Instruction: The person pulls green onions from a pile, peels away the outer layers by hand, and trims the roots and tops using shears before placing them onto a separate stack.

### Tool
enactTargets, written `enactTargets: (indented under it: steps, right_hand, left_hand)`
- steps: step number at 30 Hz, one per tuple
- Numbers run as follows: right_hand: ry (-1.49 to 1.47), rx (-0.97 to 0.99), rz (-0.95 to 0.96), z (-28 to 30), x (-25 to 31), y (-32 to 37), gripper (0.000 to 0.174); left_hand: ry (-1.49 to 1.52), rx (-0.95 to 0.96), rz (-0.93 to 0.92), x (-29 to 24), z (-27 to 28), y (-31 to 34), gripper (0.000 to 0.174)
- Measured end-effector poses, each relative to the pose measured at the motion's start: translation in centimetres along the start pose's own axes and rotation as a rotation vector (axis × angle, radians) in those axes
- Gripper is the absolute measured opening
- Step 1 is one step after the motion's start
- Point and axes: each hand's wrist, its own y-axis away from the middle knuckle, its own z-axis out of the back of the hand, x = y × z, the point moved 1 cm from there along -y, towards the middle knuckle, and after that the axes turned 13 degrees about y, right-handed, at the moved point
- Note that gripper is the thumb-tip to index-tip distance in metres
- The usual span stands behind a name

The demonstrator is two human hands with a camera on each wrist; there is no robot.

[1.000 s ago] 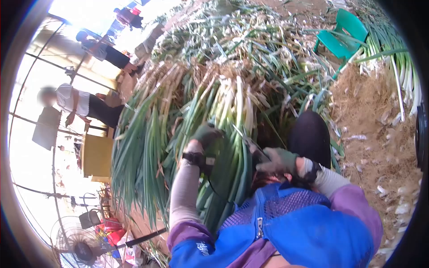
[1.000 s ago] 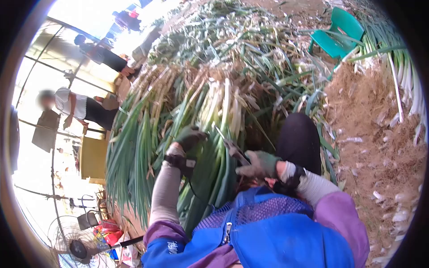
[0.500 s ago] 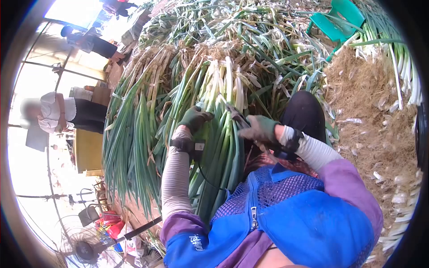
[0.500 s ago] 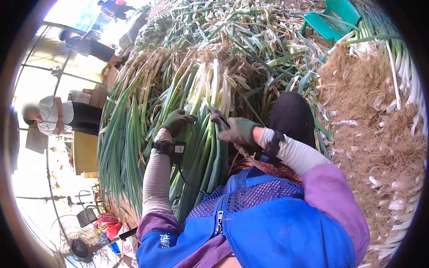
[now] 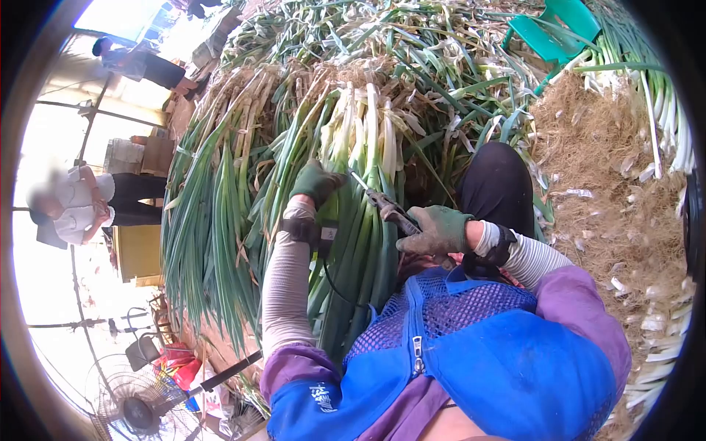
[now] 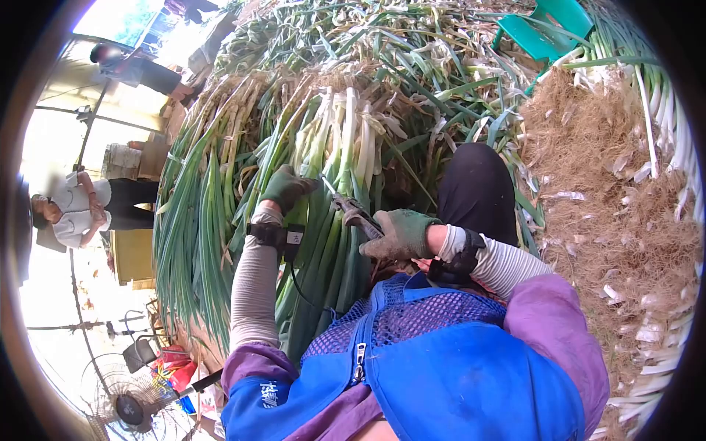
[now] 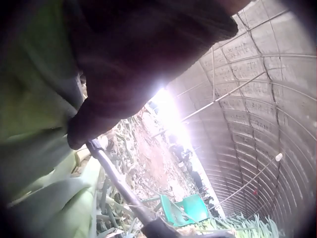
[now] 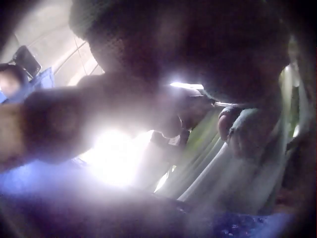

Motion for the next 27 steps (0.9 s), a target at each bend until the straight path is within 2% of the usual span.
enactTargets:
  steps: [3, 6, 7, 9, 11, 12, 15, 17, 19, 20, 24, 25, 27]
  right_hand:
    - [-0.001, -0.104, 0.020, -0.7, -1.4, -2.2, 0.053]
    - [-0.023, -0.174, 0.055, 0.3, -2.7, -5.8, 0.052]
    - [-0.068, -0.127, 0.015, 0.9, -2.6, -7.0, 0.050]
    - [-0.410, 0.083, -0.107, 2.0, -2.8, -9.1, 0.044]
    - [-0.425, -0.036, -0.111, 2.4, -3.1, -12.2, 0.040]
    - [-0.570, 0.044, -0.211, 3.1, -2.5, -12.6, 0.040]
    - [-0.337, -0.042, -0.149, 5.3, -3.1, -16.1, 0.049]
    - [-0.166, -0.115, -0.099, 6.5, -3.4, -17.4, 0.055]
    - [-0.022, -0.170, -0.065, 7.6, -3.1, -17.4, 0.062]
    - [0.018, -0.201, 0.025, 7.9, -3.2, -16.9, 0.063]
    - [0.014, -0.066, -0.052, 5.3, -4.5, -17.2, 0.043]
    - [-0.049, -0.005, -0.102, 4.5, -3.5, -14.8, 0.028]
    - [-0.216, 0.118, -0.042, 3.5, -1.8, -9.6, 0.042]
  left_hand:
    - [0.219, 0.203, -0.014, 0.9, 0.0, 0.1, 0.058]
    - [0.215, 0.215, 0.031, 1.4, -0.2, 0.6, 0.054]
    - [0.180, 0.205, 0.046, 1.6, -0.2, 0.5, 0.055]
    - [0.109, 0.183, 0.076, 2.0, -0.3, 0.3, 0.058]
    - [0.125, 0.145, 0.046, 2.6, -0.5, 0.1, 0.047]
    - [0.133, 0.126, 0.031, 2.9, -0.7, 0.1, 0.041]
    - [0.193, 0.133, -0.001, 3.6, -0.9, 0.1, 0.041]
    - [0.244, 0.183, 0.043, 2.9, -0.8, 0.8, 0.040]
    - [0.288, 0.174, 0.055, 2.8, -0.7, 1.3, 0.039]
    - [0.325, 0.196, 0.068, 2.7, -0.6, 1.4, 0.038]
    - [0.440, 0.221, 0.146, 2.7, 0.0, 1.8, 0.035]
    - [0.459, 0.213, 0.171, 2.3, 0.3, 2.0, 0.034]
    - [0.282, 0.182, 0.116, 1.0, 0.7, 2.1, 0.041]
